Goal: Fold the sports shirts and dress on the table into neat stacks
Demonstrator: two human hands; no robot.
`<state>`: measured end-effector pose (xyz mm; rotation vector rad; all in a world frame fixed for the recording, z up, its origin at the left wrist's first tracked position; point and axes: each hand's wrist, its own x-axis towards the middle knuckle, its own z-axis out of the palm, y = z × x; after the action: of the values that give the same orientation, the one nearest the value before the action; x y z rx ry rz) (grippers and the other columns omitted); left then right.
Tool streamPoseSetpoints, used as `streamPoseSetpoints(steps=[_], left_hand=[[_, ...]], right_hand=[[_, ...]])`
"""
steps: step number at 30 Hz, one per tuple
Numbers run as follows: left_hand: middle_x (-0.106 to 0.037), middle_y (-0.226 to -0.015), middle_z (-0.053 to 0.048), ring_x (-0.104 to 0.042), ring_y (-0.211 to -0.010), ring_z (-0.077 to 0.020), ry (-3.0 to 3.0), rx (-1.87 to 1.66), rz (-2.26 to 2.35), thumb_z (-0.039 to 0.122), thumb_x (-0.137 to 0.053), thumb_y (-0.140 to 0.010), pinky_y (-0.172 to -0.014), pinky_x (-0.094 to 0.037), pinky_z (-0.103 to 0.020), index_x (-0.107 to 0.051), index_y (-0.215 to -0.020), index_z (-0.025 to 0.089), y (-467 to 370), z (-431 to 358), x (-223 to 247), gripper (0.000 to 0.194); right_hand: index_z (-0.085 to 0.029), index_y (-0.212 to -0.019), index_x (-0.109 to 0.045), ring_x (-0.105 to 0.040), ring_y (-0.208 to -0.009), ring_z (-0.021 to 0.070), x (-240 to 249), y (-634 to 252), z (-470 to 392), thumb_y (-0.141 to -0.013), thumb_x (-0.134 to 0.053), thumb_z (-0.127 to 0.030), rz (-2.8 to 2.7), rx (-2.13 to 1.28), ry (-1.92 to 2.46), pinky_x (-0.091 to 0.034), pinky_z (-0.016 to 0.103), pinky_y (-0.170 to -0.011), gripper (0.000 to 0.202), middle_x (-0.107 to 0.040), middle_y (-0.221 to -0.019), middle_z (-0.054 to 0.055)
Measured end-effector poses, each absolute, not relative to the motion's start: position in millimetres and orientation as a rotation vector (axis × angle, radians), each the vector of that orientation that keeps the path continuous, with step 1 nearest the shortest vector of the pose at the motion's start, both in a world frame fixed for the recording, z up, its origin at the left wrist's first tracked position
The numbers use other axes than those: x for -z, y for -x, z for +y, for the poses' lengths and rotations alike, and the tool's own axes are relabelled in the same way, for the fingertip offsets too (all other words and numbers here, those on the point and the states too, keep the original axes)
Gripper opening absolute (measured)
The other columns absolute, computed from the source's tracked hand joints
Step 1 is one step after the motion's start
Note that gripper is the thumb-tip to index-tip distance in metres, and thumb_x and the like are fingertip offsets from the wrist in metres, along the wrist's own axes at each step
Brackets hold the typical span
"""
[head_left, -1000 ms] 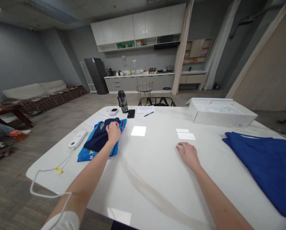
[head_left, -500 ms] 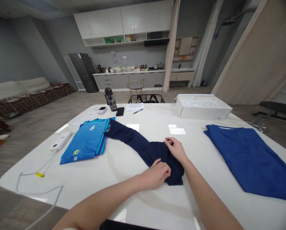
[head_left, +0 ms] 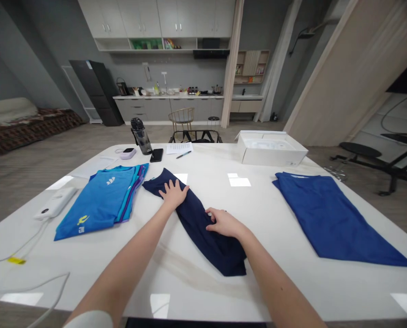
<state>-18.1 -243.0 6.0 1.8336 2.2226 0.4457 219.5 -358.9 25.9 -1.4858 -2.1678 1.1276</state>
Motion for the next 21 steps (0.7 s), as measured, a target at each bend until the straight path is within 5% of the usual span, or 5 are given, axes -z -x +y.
streamPoseSetpoints(steps=[6,9,14,21], left_hand=[[-0.024,-0.165,-0.017,-0.013,-0.153,-0.0419,-2.059,-0.421,2.077,0.064,-0.042,-0.091,-0.114,-0.001,-0.075,-0.045,-0.150,0.025,-33.8,-205.7,9.7,0.071],[-0.025,-0.166,-0.013,-0.015,-0.153,-0.0394,-2.162,-0.417,1.951,0.060,-0.044,-0.092,-0.116,0.000,-0.072,-0.046,-0.150,0.028,-61.8,-188.0,10.4,0.066],[-0.037,-0.161,-0.012,-0.026,-0.150,-0.0346,-2.266,-0.557,1.713,0.042,-0.050,-0.094,-0.119,-0.001,-0.068,-0.051,-0.144,0.026,-97.1,-175.8,13.7,0.053],[-0.070,-0.111,-0.008,-0.058,-0.119,-0.0258,-1.691,-1.126,1.533,0.016,-0.060,-0.085,-0.123,-0.005,-0.057,-0.064,-0.086,0.021,-117.6,-176.2,16.1,0.007]], right_hand=[[-0.020,-0.108,-0.049,-0.063,-0.049,0.0116,-30.8,-202.8,-370.9,-0.081,-0.070,-0.016,-2.009,-1.796,1.412,-0.049,0.019,-0.048,0.035,-0.065,-0.064,-0.006],[-0.021,-0.102,-0.043,-0.068,-0.053,0.0152,-31.2,-204.6,-371.2,-0.080,-0.078,-0.029,-1.833,-2.127,1.354,-0.057,0.024,-0.052,0.042,-0.070,-0.067,-0.003],[-0.019,-0.090,-0.047,-0.072,-0.060,0.0203,-33.3,-218.0,-367.2,-0.061,-0.090,-0.055,-1.803,-2.504,1.414,-0.059,0.028,-0.053,0.064,-0.074,-0.073,0.008],[-0.021,-0.080,-0.048,-0.059,-0.044,0.0125,-47.8,-243.1,-358.2,-0.069,-0.077,-0.069,-2.017,-2.379,1.491,-0.043,0.021,-0.041,0.058,-0.075,-0.070,0.006]])
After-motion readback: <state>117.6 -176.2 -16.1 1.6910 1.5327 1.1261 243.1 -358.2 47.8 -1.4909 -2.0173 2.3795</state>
